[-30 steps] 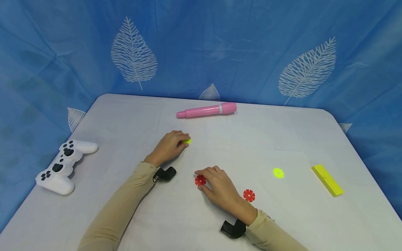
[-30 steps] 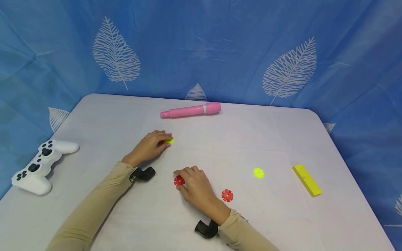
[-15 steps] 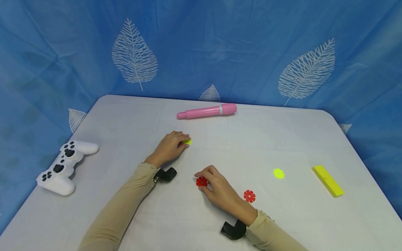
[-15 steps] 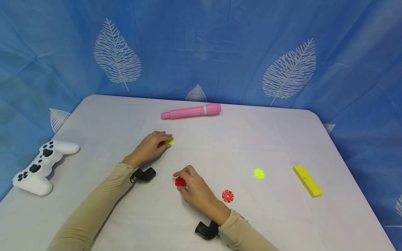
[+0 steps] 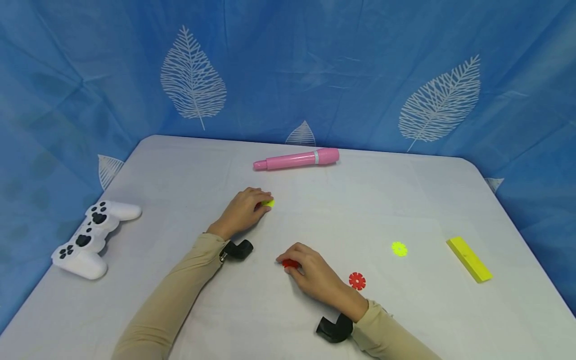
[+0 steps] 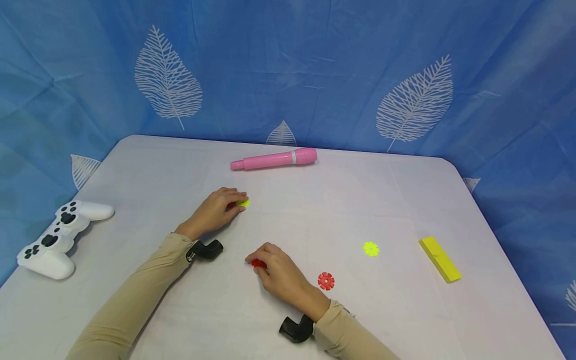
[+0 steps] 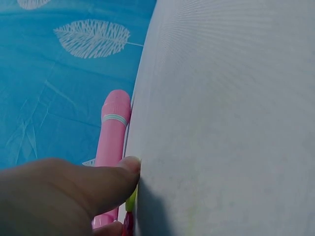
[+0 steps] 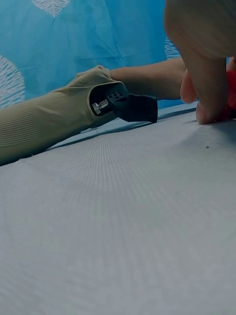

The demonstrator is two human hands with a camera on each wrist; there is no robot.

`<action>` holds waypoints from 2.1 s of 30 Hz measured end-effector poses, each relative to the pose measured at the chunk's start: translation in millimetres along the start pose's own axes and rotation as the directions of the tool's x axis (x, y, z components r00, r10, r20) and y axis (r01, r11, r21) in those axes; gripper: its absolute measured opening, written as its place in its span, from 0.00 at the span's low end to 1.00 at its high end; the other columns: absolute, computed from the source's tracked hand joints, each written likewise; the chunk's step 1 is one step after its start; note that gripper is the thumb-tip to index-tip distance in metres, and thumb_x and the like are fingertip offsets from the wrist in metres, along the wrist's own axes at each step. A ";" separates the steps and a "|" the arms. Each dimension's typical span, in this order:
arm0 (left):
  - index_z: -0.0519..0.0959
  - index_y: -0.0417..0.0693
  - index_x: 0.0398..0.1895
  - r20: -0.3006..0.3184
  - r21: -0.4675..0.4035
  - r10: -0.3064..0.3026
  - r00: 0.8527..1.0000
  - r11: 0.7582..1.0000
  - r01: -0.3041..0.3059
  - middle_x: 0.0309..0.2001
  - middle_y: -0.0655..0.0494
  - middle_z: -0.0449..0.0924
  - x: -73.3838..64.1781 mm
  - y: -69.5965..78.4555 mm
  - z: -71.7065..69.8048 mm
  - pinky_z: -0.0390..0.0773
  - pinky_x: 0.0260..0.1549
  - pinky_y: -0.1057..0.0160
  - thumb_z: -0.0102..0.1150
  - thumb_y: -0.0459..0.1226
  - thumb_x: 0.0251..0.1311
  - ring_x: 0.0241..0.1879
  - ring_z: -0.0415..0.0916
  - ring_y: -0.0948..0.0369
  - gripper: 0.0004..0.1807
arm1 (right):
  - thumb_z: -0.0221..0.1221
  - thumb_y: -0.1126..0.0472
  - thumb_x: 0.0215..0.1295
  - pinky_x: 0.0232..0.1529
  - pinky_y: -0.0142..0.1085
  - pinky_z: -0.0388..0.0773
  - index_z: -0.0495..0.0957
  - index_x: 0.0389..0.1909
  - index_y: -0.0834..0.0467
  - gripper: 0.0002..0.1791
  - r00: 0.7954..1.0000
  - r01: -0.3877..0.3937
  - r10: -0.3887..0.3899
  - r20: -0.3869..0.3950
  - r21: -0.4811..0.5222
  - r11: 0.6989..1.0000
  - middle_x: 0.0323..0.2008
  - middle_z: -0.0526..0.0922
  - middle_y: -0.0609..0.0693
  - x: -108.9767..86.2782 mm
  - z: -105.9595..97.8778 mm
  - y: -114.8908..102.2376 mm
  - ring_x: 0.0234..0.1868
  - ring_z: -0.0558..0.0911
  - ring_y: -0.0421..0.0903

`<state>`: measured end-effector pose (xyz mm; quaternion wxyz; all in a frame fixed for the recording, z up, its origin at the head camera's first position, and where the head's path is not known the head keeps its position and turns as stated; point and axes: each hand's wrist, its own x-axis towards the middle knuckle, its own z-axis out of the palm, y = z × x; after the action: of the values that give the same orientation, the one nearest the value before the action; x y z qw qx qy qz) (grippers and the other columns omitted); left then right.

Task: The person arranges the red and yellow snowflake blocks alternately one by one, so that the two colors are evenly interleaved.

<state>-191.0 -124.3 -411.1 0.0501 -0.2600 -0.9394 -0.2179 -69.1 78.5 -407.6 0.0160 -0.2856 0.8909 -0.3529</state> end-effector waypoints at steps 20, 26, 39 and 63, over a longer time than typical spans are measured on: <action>0.79 0.45 0.48 -0.011 -0.007 0.010 1.000 1.000 -0.010 0.53 0.52 0.78 -0.8 -1.1 0.5 0.67 0.58 0.51 0.56 0.40 0.58 0.56 0.71 0.51 0.16 | 0.60 0.68 0.54 0.40 0.28 0.74 0.83 0.37 0.52 0.11 1.000 -0.007 0.007 0.010 -0.022 1.000 0.34 0.80 0.41 1.0 -2.1 1.3 0.37 0.76 0.35; 0.79 0.45 0.48 -0.014 -0.001 0.009 1.000 1.000 -0.009 0.52 0.52 0.78 -0.4 -0.5 1.0 0.68 0.57 0.52 0.57 0.40 0.58 0.55 0.71 0.52 0.15 | 0.61 0.69 0.53 0.37 0.27 0.74 0.83 0.35 0.53 0.10 0.999 -0.015 0.014 -0.030 -0.034 0.999 0.32 0.80 0.41 1.6 -6.5 6.5 0.35 0.76 0.35; 0.80 0.49 0.46 0.011 -0.002 -0.013 1.000 1.000 0.013 0.54 0.52 0.77 -1.3 -0.8 1.9 0.68 0.56 0.50 0.55 0.40 0.59 0.56 0.70 0.52 0.13 | 0.61 0.70 0.53 0.31 0.25 0.72 0.83 0.37 0.56 0.11 0.991 -0.096 0.093 -0.091 -0.025 0.995 0.34 0.80 0.44 5.4 -26.1 20.8 0.30 0.74 0.35; 0.81 0.48 0.45 -0.025 -0.015 0.016 1.000 1.000 -0.016 0.52 0.51 0.78 -1.8 -2.1 -0.9 0.68 0.56 0.50 0.57 0.39 0.57 0.55 0.71 0.50 0.13 | 0.58 0.69 0.56 0.43 0.40 0.78 0.78 0.47 0.58 0.16 0.947 -0.297 0.300 -0.118 0.043 0.954 0.40 0.83 0.56 55.3 -51.1 57.6 0.39 0.81 0.48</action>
<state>-190.5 -127.2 -411.5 0.0616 -0.2652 -0.9349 -0.2277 -155.7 115.3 -396.4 0.0177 -0.1249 0.9187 -0.3743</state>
